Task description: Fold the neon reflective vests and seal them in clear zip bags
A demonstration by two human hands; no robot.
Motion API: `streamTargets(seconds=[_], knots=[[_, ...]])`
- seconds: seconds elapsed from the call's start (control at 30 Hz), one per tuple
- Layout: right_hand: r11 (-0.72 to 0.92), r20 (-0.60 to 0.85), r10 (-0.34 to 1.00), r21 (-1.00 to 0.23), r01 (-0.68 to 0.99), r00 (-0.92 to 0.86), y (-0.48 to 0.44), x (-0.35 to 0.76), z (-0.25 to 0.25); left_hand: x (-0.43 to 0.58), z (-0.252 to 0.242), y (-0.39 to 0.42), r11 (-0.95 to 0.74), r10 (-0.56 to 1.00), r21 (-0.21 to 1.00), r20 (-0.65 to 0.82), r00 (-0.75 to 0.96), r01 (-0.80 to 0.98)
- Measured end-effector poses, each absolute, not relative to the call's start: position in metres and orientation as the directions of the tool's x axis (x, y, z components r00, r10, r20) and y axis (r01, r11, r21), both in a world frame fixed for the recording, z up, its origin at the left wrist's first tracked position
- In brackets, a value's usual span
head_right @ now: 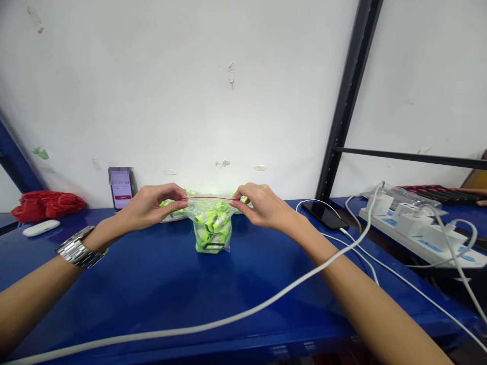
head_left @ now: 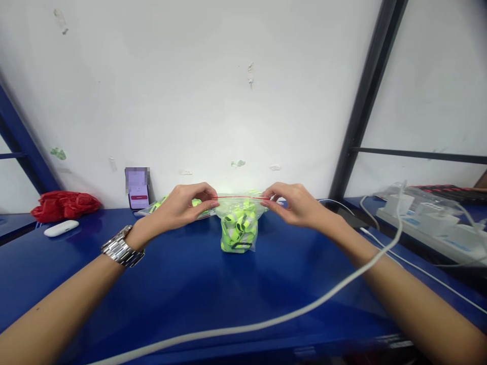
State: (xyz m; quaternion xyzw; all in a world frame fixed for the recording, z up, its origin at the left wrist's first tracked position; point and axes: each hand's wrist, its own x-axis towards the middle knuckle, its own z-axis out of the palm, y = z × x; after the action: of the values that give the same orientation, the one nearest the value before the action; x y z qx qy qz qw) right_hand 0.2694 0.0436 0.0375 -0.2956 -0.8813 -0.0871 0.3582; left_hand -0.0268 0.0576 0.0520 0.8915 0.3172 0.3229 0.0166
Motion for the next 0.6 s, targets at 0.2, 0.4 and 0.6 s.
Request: streamTargets(seconds=[0.2,0.4,0.6], knots=[[0.839,0.759,0.438,-0.153,0.522,-0.482,0.044,0.267,0.031,-0.019,0.050,0.053,-0.795,0.582,0.304,0.627,0.517,0.525],[0.852,0.819,0.458,-0.293,0.435,-0.346,0.054,0.263,0.023,-0.011,0.042,0.054,-0.769,0.579,0.327,0.720,0.382,0.550],[0.799,0.786,0.480,-0.209,0.564,-0.388,0.061,0.266,0.020,-0.017,0.033,0.059,-0.729,0.578,0.256,0.727,0.370,0.635]])
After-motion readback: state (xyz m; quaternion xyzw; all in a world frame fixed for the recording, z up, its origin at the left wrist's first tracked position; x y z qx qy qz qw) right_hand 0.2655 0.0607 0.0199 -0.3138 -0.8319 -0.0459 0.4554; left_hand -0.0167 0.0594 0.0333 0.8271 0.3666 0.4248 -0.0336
